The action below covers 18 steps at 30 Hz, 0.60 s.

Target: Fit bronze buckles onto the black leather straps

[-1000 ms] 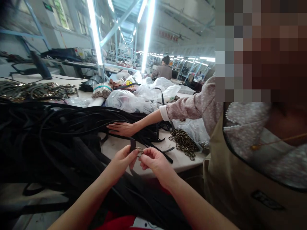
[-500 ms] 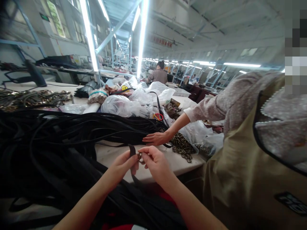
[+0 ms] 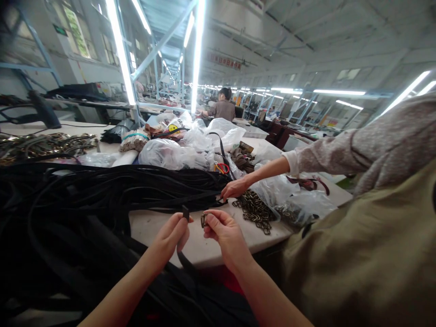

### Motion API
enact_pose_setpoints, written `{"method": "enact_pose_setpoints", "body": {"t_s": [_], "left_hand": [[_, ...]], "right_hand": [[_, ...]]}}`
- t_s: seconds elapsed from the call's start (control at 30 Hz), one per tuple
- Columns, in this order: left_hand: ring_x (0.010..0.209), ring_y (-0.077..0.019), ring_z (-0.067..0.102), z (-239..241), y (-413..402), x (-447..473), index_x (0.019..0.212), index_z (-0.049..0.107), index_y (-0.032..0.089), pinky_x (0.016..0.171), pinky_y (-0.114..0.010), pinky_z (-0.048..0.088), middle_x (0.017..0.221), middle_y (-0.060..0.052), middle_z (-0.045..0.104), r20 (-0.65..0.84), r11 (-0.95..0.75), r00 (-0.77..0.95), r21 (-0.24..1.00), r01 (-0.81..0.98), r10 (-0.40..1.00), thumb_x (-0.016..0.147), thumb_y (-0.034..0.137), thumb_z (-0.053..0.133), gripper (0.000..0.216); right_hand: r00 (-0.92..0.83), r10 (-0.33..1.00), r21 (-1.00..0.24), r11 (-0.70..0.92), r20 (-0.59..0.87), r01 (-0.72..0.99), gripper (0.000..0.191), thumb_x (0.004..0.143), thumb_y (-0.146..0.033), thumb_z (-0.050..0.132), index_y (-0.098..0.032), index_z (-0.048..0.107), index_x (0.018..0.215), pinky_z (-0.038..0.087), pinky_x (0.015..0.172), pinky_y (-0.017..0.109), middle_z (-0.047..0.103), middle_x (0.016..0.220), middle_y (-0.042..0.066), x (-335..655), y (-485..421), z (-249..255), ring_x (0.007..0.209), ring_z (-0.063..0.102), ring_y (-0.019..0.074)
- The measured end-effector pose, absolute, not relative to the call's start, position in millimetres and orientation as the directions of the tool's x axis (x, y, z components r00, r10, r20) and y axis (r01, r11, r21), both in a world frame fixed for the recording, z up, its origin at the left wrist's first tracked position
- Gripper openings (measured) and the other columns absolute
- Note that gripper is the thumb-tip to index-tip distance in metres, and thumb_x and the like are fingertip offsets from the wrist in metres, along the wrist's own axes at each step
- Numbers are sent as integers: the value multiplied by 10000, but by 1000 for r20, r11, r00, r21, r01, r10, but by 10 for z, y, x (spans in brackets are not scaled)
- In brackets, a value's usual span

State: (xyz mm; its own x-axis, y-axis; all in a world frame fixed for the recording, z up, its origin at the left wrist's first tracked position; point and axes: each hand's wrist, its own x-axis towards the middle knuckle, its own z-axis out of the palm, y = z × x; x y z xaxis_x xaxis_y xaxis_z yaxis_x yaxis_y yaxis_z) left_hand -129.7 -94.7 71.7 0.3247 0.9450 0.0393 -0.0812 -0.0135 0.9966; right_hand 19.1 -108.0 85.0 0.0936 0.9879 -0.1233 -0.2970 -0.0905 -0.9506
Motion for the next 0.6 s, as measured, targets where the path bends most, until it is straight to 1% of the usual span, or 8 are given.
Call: {"method": "enact_pose_setpoints", "body": {"t_s": [0.1,0.2,0.37,0.43,0.5,0.57,0.6], "left_hand": [[371,-48,253,671,-871,-1316,789,467,156,379,-179,183,438,104,332,-37,50,386,998,-24,922,776,507,462,351],[389,-44,247,665,-829,-1335,763,486,149,385,-176,179,450,103,314,-80,78,472,997,24,878,753,508,496,359],[433,-52,261,722,-818,-1405,727,510,145,409,-184,185,487,82,323,-99,53,567,994,97,818,774,464,489,323],[473,-62,287,763,-818,-1437,736,527,142,432,-188,211,530,67,345,-91,17,601,992,128,794,779,447,490,310],[530,-76,326,805,-822,-1447,749,546,141,475,-194,256,583,48,385,-40,-68,637,987,144,770,787,426,489,292],[564,-86,346,830,-835,-1421,753,545,144,509,-200,285,612,37,406,15,-139,654,981,138,756,808,417,463,290],[556,-86,345,831,-846,-1395,771,532,148,510,-201,289,605,40,402,31,-144,651,982,120,759,826,422,431,298]], "right_hand": [[60,986,-945,-129,-154,-300,348,609,-404,727,-164,658,851,454,537,225,572,680,0,256,-1054,897,555,501,82],[-4,983,-937,-177,-185,-301,334,604,-394,734,-163,672,837,447,519,211,573,676,2,286,-1052,924,547,493,76],[-128,956,-881,-293,-264,-372,276,598,-341,753,-158,679,791,415,469,169,567,659,-7,309,-1046,906,493,458,42],[-169,937,-856,-347,-305,-384,264,589,-326,761,-155,677,772,397,448,161,565,650,-10,319,-1044,883,465,443,32],[-198,919,-837,-392,-340,-382,263,583,-325,763,-153,671,759,385,436,163,572,652,-7,323,-1046,858,454,443,32],[-201,915,-831,-402,-349,-384,269,572,-327,765,-153,663,752,381,436,170,577,647,-6,319,-1052,838,454,449,38],[-190,920,-836,-391,-342,-384,272,568,-328,763,-154,659,750,382,440,175,578,636,-8,314,-1055,833,455,450,42]]}}
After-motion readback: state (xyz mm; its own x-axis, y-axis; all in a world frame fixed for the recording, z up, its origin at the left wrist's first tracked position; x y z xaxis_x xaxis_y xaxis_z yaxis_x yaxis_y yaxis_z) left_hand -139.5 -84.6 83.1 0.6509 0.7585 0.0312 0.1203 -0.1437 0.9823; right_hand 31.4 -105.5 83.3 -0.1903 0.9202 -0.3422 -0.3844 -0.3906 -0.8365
